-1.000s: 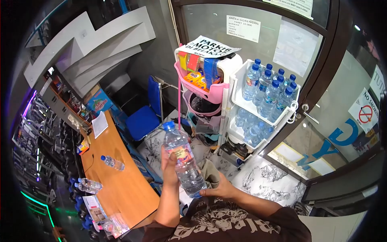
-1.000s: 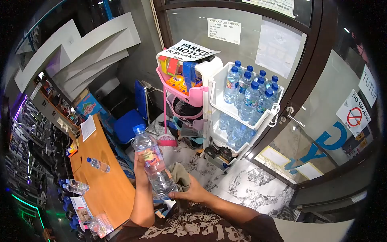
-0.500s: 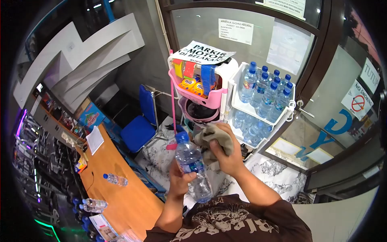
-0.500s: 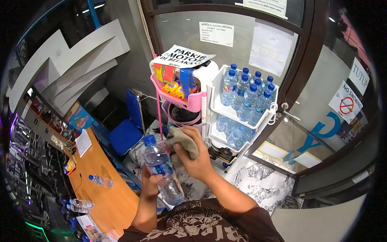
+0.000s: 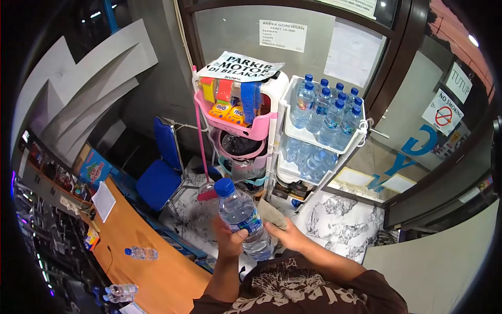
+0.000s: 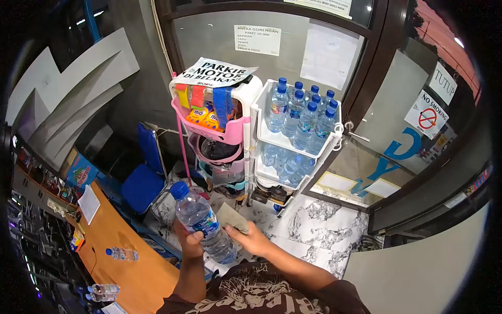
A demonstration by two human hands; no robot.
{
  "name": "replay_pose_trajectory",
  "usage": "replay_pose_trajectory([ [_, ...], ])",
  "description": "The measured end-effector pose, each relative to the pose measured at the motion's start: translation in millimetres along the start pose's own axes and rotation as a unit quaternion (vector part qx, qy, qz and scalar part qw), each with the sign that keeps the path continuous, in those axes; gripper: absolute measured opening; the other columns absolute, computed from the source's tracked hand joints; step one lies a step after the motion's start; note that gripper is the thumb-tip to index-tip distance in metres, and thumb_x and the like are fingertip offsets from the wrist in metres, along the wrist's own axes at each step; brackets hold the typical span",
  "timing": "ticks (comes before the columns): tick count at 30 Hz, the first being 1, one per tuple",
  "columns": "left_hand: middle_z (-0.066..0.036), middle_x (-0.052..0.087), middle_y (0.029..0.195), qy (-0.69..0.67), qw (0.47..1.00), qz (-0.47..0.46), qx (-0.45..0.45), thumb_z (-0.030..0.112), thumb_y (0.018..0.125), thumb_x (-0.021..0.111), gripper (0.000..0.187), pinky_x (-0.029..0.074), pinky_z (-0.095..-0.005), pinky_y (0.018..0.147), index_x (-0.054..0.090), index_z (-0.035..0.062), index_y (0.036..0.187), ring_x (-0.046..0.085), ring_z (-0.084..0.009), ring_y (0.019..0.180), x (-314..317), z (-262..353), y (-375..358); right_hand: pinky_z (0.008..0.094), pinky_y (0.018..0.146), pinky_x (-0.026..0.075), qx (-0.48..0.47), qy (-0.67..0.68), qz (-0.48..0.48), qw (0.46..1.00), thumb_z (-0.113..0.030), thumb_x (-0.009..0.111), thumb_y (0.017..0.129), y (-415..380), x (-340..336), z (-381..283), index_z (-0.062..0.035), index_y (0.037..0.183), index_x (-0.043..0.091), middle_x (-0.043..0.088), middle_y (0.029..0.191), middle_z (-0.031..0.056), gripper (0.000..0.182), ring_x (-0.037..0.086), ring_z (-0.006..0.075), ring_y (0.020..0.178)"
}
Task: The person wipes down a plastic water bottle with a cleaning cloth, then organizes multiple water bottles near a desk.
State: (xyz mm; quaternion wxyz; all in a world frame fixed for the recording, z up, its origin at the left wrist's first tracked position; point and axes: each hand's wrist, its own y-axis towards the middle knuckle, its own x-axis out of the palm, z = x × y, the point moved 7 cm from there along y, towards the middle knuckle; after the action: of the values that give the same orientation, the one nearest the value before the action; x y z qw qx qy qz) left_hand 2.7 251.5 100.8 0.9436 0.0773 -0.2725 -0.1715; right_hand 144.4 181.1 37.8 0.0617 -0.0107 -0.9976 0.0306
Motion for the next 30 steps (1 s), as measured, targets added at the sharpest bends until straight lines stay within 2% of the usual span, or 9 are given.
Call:
replay_pose_trajectory([
  [3, -0.008, 0.062, 0.107, -0.028, 1.000, 0.003, -0.009, 0.026, 0.065, 0.072, 0.066, 0.050, -0.0318, 0.085, 0.053, -0.0027, 0.121, 0.062, -0.0181, 0.093, 11, -8, 10, 0.0239, 0.072, 0.044, -0.094, -0.007, -0.010, 0.995, -0.034, 0.055, 0.101, -4, -14, -5, -0.0020, 0.114, 0.059, 0.060, 0.087, -0.0015, 0.035, 0.051, 0.0067, 0.079],
  [9, -0.009, 0.062, 0.107, -0.035, 0.999, 0.024, 0.010, 0.030, 0.066, 0.069, 0.065, 0.049, -0.0320, 0.085, 0.053, -0.0035, 0.120, 0.061, -0.0180, 0.094, 15, -27, 39, 0.0268, 0.075, 0.048, -0.001, -0.011, -0.093, 0.996, -0.028, 0.059, 0.099, -13, -46, -2, -0.0023, 0.115, 0.062, 0.065, 0.090, 0.0013, 0.031, 0.059, 0.0116, 0.080],
  [12, -0.009, 0.061, 0.107, -0.001, 0.993, 0.051, 0.103, 0.030, 0.066, 0.068, 0.065, 0.049, -0.0320, 0.086, 0.054, -0.0036, 0.120, 0.061, -0.0177, 0.095, 24, -30, 63, 0.0284, 0.075, 0.049, 0.056, -0.126, -0.189, 0.972, -0.024, 0.063, 0.096, -15, -78, -16, -0.0015, 0.108, 0.065, 0.066, 0.089, 0.0025, 0.026, 0.060, 0.0132, 0.079],
  [16, -0.007, 0.060, 0.108, 0.055, 0.984, 0.055, 0.162, 0.028, 0.071, 0.071, 0.060, 0.048, -0.0312, 0.088, 0.053, -0.0014, 0.120, 0.059, -0.0157, 0.097, 65, -34, 102, 0.0292, 0.075, 0.049, -0.189, -0.164, -0.142, 0.958, -0.016, 0.070, 0.090, -4, -133, -84, -0.0015, 0.100, 0.068, 0.068, 0.088, 0.0041, 0.018, 0.062, 0.0120, 0.082],
  [18, -0.006, 0.060, 0.108, 0.106, 0.974, 0.030, 0.199, 0.022, 0.075, 0.074, 0.056, 0.048, -0.0310, 0.087, 0.052, 0.0002, 0.122, 0.059, -0.0146, 0.096, 92, -38, 122, 0.0304, 0.079, 0.050, -0.207, -0.267, -0.076, 0.938, -0.014, 0.072, 0.087, 1, -181, -120, 0.0002, 0.096, 0.068, 0.069, 0.091, 0.0054, 0.018, 0.063, 0.0127, 0.087],
  [20, -0.005, 0.060, 0.107, 0.186, 0.959, -0.002, 0.214, 0.017, 0.077, 0.075, 0.054, 0.048, -0.0304, 0.086, 0.052, 0.0007, 0.123, 0.059, -0.0139, 0.095, 117, -49, 142, 0.0315, 0.083, 0.050, -0.161, -0.177, 0.064, 0.969, -0.013, 0.073, 0.084, 1, -236, -141, 0.0024, 0.101, 0.067, 0.069, 0.097, 0.0072, 0.023, 0.064, 0.0141, 0.090],
  [22, -0.005, 0.058, 0.110, 0.140, 0.974, -0.025, 0.176, 0.006, 0.078, 0.077, 0.052, 0.048, -0.0285, 0.087, 0.051, 0.0003, 0.123, 0.060, -0.0131, 0.098, 147, -66, 158, 0.0315, 0.085, 0.051, -0.227, -0.083, 0.201, 0.949, -0.015, 0.072, 0.084, 7, -296, -149, 0.0040, 0.108, 0.064, 0.069, 0.099, 0.0088, 0.031, 0.064, 0.0158, 0.091],
  [24, -0.005, 0.058, 0.113, 0.125, 0.978, -0.042, 0.163, 0.002, 0.078, 0.078, 0.053, 0.048, -0.0278, 0.088, 0.051, -0.0002, 0.124, 0.060, -0.0133, 0.100, 175, -75, 175, 0.0310, 0.083, 0.050, -0.321, -0.012, 0.254, 0.912, -0.019, 0.070, 0.086, 16, -321, -187, 0.0045, 0.113, 0.062, 0.069, 0.100, 0.0092, 0.036, 0.064, 0.0166, 0.091],
  [30, -0.006, 0.056, 0.115, 0.209, 0.969, -0.053, 0.125, 0.006, 0.074, 0.083, 0.056, 0.056, -0.0337, 0.089, 0.056, 0.0014, 0.122, 0.060, -0.0189, 0.108, 221, -120, 215, 0.0312, 0.083, 0.049, -0.275, -0.035, 0.269, 0.922, -0.022, 0.068, 0.088, 62, -388, -173, 0.0035, 0.113, 0.062, 0.068, 0.102, 0.0078, 0.036, 0.063, 0.0165, 0.091],
])
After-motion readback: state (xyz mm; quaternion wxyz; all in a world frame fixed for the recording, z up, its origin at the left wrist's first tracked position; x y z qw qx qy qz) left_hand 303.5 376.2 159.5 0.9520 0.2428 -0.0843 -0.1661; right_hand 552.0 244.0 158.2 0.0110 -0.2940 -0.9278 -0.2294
